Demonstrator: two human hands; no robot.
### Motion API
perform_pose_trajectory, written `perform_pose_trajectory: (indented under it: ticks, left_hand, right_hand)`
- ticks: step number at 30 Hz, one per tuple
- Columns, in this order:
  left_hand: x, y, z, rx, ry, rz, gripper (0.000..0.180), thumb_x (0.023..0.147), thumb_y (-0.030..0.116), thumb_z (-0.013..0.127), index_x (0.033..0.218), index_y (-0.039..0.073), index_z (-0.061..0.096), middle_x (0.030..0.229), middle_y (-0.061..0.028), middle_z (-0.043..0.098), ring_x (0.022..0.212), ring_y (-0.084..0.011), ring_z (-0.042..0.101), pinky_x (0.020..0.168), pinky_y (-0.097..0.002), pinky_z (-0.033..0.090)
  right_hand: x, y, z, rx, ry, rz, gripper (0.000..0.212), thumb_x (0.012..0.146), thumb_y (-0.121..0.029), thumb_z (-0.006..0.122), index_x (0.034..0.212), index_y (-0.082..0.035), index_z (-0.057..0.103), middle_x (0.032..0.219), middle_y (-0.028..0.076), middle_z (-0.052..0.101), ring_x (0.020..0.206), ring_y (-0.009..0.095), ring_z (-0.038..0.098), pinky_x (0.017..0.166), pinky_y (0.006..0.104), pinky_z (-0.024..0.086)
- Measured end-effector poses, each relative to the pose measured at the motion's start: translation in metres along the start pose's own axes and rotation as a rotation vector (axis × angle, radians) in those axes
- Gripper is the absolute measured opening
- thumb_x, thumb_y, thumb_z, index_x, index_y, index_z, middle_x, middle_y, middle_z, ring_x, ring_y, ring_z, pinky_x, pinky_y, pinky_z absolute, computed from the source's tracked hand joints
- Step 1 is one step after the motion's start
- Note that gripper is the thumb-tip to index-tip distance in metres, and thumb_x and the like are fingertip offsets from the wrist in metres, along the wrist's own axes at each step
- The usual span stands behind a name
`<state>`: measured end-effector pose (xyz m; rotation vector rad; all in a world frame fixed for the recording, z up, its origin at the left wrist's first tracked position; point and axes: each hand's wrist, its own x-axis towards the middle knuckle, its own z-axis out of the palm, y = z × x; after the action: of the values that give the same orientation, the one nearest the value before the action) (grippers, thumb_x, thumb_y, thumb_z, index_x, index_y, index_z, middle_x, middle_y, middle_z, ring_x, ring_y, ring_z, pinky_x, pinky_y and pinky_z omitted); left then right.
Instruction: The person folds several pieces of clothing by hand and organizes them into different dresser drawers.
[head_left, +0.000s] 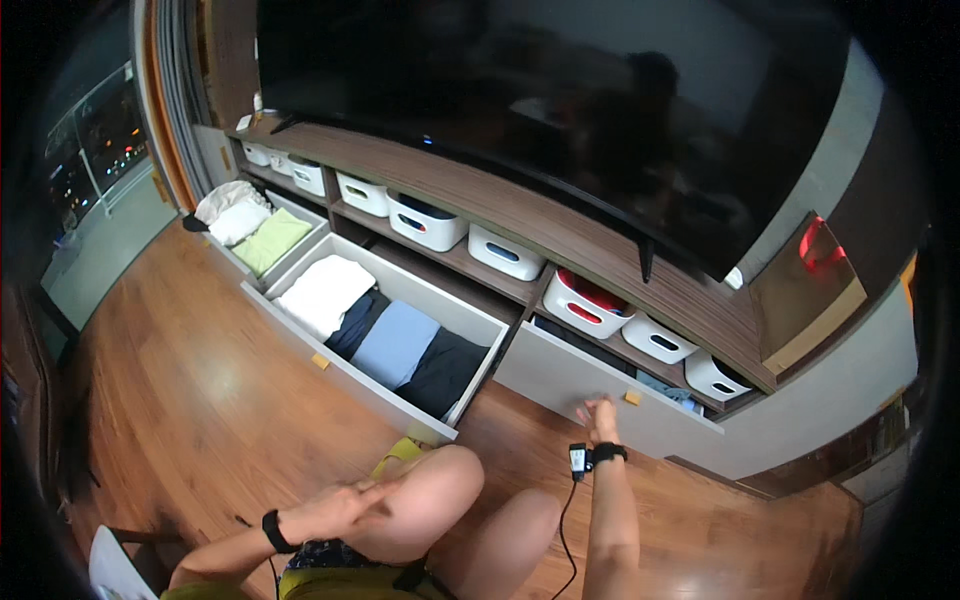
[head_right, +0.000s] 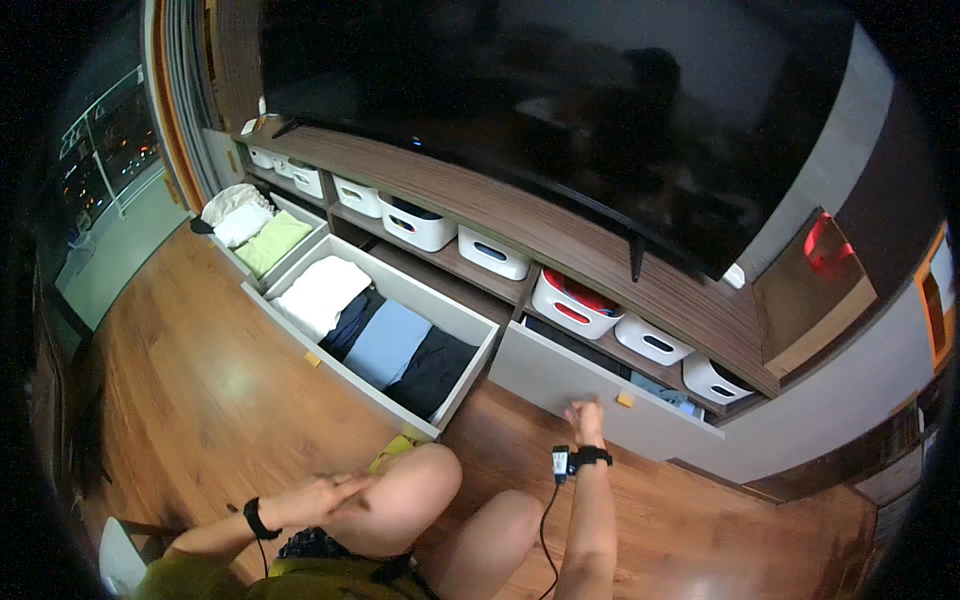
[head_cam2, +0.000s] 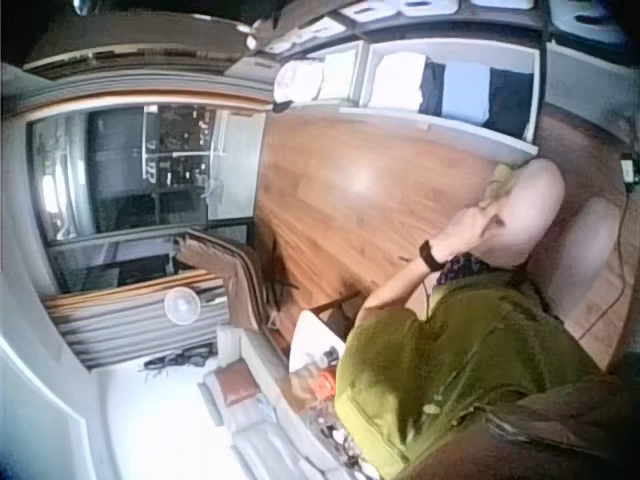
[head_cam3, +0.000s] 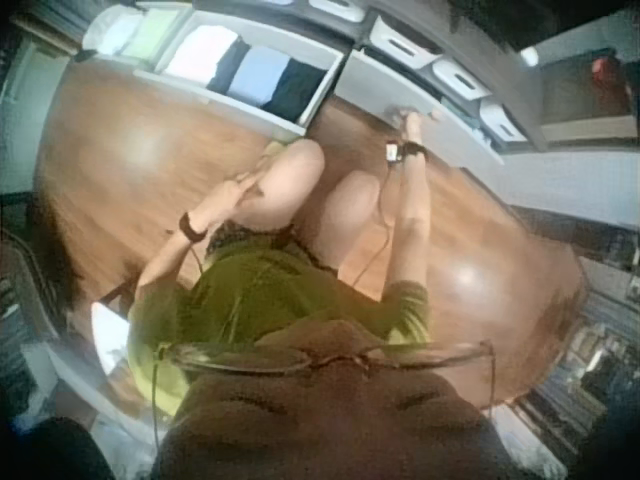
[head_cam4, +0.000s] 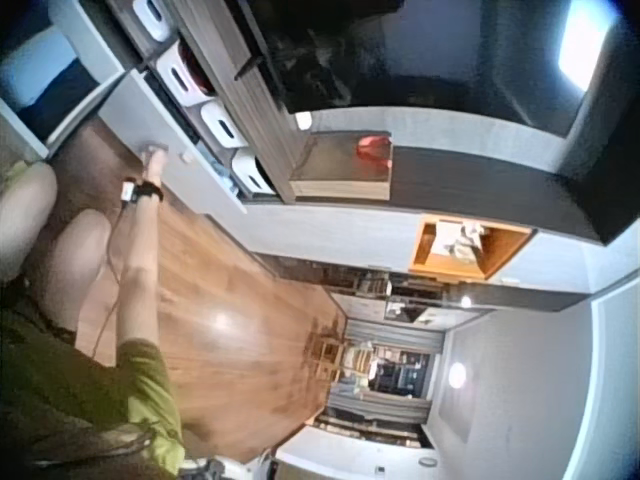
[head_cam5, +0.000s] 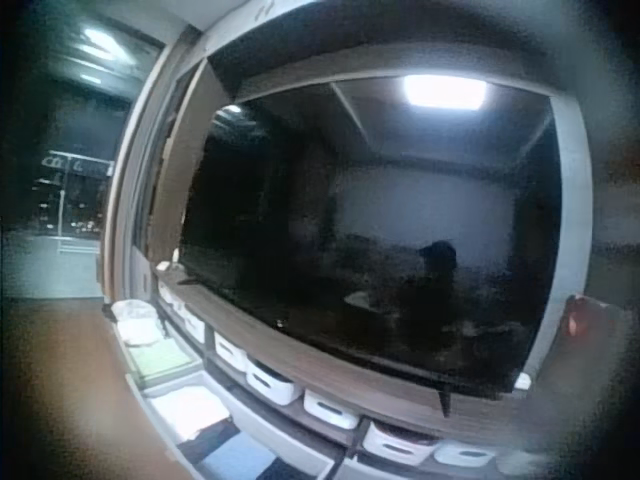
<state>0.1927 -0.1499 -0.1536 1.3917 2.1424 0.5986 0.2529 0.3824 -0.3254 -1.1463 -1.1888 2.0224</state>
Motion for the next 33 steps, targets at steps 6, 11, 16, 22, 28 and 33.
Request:
perform_pose_trajectory:
  ticks: [6, 11, 16, 22, 28, 33]
  left_hand:
    - [-0.063, 0.0, 0.022, 0.058, 0.142, -0.064, 0.068, 0.083, 0.025, 0.064, 0.139, 0.003, 0.032, 0.139, -0.019, 0.039, 0.114, -0.0334, 0.053, 0.093, -0.0379, 0.046]
    - [-0.088, -0.001, 0.031, 0.044, 0.2, -0.185, 0.077, 0.081, 0.026, 0.066, 0.142, 0.004, 0.025, 0.143, -0.0192, 0.034, 0.113, -0.0343, 0.053, 0.092, -0.0387, 0.046]
    - [-0.114, -0.012, 0.044, 0.035, 0.275, -0.215, 0.082, 0.081, 0.029, 0.065, 0.144, 0.004, 0.02, 0.148, -0.0189, 0.025, 0.115, -0.0353, 0.05, 0.092, -0.0401, 0.046]
    - [-0.173, -0.008, 0.049, -0.144, 0.263, -0.262, 0.074, 0.084, 0.034, 0.063, 0.145, 0.013, 0.025, 0.15, -0.0179, 0.019, 0.128, -0.0358, 0.039, 0.101, -0.0402, 0.038]
    - [-0.22, -0.017, 0.085, -0.093, 0.394, -0.269, 0.067, 0.085, 0.035, 0.063, 0.142, 0.016, 0.033, 0.152, -0.0175, 0.015, 0.133, -0.0358, 0.031, 0.104, -0.039, 0.036]
    - [-0.242, -0.021, 0.089, -0.179, 0.415, -0.308, 0.064, 0.084, 0.035, 0.063, 0.14, 0.015, 0.038, 0.151, -0.0183, 0.016, 0.133, -0.0351, 0.033, 0.103, -0.0385, 0.037]
  right_hand:
    - [0.007, -0.013, 0.046, -0.45, -0.082, -0.099, 0.074, 0.074, 0.001, 0.044, 0.145, -0.014, 0.025, 0.117, 0.01, 0.052, 0.087, 0.017, 0.054, 0.072, 0.031, 0.044]
    - [-0.011, 0.007, 0.087, -0.945, -0.456, -0.305, 0.042, 0.082, -0.002, 0.049, 0.124, -0.002, 0.051, 0.117, 0.008, 0.057, 0.097, 0.017, 0.054, 0.084, 0.0263, 0.044]
    - [-0.096, 0.036, 0.173, -1.249, -0.961, -0.576, 0.036, 0.083, -0.016, 0.064, 0.115, 0.0, 0.058, 0.113, 0.013, 0.062, 0.106, 0.021, 0.057, 0.091, 0.0325, 0.044]
    - [-0.135, 0.054, 0.231, -1.283, -1.154, -0.31, 0.037, 0.083, -0.019, 0.065, 0.114, 0.001, 0.059, 0.102, 0.013, 0.066, 0.093, 0.019, 0.061, 0.083, 0.0299, 0.047]
    - [-0.19, 0.053, 0.267, -1.693, -1.111, -0.732, 0.037, 0.072, -0.021, 0.075, 0.102, -0.004, 0.062, 0.083, 0.01, 0.066, 0.079, 0.028, 0.063, 0.074, 0.0354, 0.05]
    - [-0.202, 0.053, 0.271, -1.534, -0.958, -0.882, 0.039, 0.065, -0.011, 0.08, 0.091, -0.007, 0.052, 0.091, 0.012, 0.057, 0.077, 0.028, 0.06, 0.068, 0.038, 0.047]
